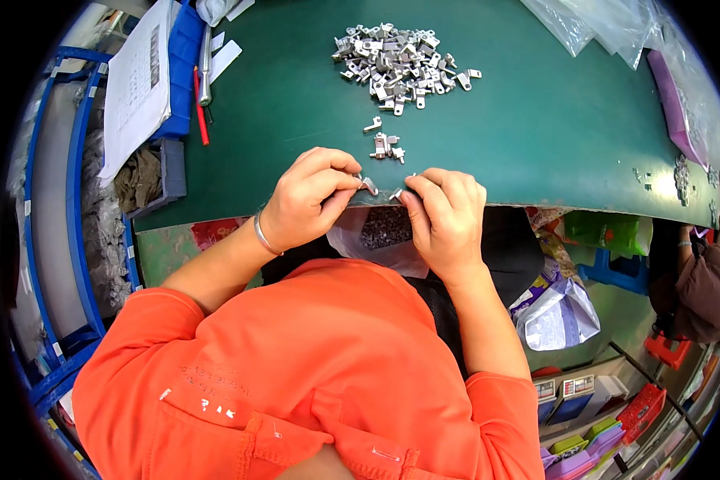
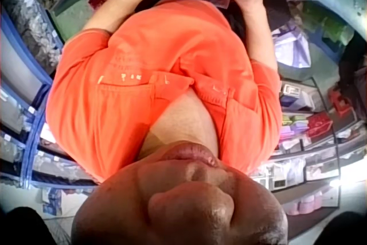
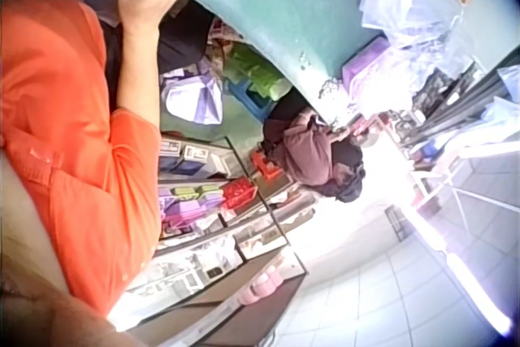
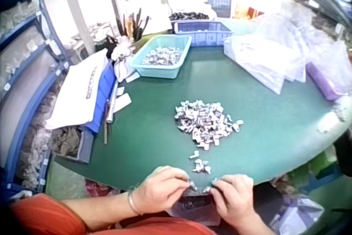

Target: The person sorts through a pile of small metal brackets on a green tabletop, picking individual pieces and placing them one by one into a plastic bag.

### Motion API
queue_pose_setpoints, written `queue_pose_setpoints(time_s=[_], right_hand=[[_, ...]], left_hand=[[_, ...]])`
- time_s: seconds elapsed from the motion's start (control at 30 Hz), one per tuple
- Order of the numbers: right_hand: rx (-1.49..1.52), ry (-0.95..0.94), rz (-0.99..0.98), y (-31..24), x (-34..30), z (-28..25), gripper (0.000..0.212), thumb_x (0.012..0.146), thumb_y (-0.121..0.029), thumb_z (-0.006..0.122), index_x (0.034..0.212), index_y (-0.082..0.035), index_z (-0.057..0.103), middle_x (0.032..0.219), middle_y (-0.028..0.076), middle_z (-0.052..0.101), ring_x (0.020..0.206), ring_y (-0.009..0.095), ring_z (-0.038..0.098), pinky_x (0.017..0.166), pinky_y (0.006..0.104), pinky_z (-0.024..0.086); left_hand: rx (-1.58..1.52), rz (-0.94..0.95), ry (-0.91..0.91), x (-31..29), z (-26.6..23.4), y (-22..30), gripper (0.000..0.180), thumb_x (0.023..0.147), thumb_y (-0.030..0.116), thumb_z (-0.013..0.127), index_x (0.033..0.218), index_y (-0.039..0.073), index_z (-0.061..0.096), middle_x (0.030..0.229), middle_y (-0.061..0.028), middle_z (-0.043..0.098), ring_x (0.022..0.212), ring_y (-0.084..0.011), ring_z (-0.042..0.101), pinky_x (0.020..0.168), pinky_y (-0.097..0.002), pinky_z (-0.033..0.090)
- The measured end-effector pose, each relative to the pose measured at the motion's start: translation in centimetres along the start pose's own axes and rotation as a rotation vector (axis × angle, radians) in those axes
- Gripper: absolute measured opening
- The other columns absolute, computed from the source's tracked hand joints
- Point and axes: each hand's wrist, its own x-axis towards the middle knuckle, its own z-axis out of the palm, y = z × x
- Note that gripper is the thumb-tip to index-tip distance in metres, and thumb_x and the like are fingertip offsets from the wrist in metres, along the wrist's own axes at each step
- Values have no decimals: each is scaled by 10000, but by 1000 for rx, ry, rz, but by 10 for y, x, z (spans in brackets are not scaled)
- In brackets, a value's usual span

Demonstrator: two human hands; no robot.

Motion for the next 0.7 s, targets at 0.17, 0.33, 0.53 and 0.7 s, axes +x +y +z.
queue_pose_setpoints(time_s=[0.17, 0.33, 0.53, 0.7], right_hand=[[27, 47, 18, 1, 8, 8, 196, 774, -78, 762, 955, -71, 687, 925, 44, 631, 852, 256, 584, 742, 369, 417], [39, 24, 47, -2, 35, 15, 135, 804, -54, 729, 928, -75, 680, 899, 55, 634, 832, 268, 600, 734, 377, 434], [167, -77, 373, 7, 40, -1, 75, 827, -28, 691, 897, -20, 664, 848, 123, 655, 787, 330, 628, 717, 419, 502], [-5, -108, 155, 14, 49, -4, 154, 804, -67, 724, 956, -62, 702, 923, 81, 655, 877, 300, 596, 766, 410, 461]], left_hand=[[-42, -187, 119, -4, -2, 6, 177, 743, -67, 703, 895, 15, 667, 990, -122, 639, 878, -274, 632, 769, -353, 516], [15, -47, -92, -3, 1, 1, 143, 785, -26, 703, 915, 21, 667, 952, -116, 626, 855, -271, 628, 724, -342, 522], [-74, -211, 83, 16, 11, 12, 205, 814, -25, 706, 1010, 17, 666, 972, -97, 606, 704, -205, 607, 647, -319, 510], [-28, -201, 61, 30, 23, -5, 196, 788, -22, 740, 954, 12, 642, 939, -84, 600, 674, -174, 618, 637, -317, 516]])
